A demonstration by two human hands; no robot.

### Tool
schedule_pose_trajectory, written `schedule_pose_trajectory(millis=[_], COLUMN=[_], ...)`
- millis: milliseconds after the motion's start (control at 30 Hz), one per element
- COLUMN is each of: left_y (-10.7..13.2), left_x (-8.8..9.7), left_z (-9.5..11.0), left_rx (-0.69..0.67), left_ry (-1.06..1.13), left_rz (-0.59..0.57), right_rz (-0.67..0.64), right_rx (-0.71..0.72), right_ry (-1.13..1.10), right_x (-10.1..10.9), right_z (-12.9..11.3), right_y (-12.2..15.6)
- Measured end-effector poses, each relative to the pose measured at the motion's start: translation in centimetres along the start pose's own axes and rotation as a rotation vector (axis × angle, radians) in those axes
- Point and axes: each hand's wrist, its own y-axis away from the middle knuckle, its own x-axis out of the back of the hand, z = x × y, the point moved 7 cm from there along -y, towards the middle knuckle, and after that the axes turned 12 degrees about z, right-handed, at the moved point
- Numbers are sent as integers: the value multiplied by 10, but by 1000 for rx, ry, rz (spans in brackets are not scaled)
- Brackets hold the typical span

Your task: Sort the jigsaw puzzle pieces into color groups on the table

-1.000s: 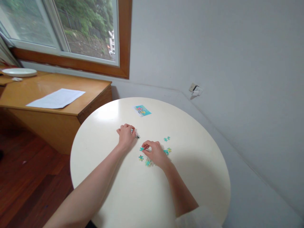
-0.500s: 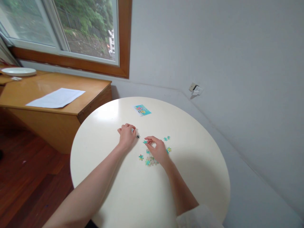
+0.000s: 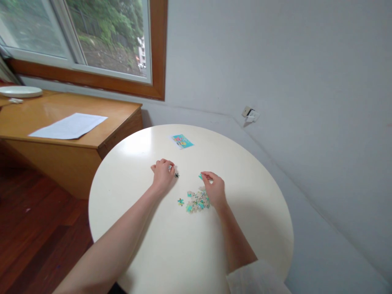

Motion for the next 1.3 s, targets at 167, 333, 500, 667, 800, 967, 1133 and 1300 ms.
schedule_pose_trajectory(millis=[167,333,500,667,800,967,1133,1300], left_y=[0,0,1,2,2,2,2,2], left_x=[-1,0,1,1,1,1,1,1], left_z=[0,1,3,4,3,4,4,4], left_rx=[-1,-11,-11,-18,-12,-17,-20,-25], left_ry=[6,17,15,23,28,28,33,48], left_rz=[8,12,0,5,5,-1,4,5], right_rz=[139,195,204,150,131,87,83,89], right_rx=[-88,-148,-92,-118,-112,-56,7,46], right_ry=[110,157,220,241,269,416,485,452], right_x=[21,29,28,22,21,17,15,14], right_z=[26,47,48,51,52,50,48,45], right_y=[-11,-13,-13,-15,-14,-13,-13,-11])
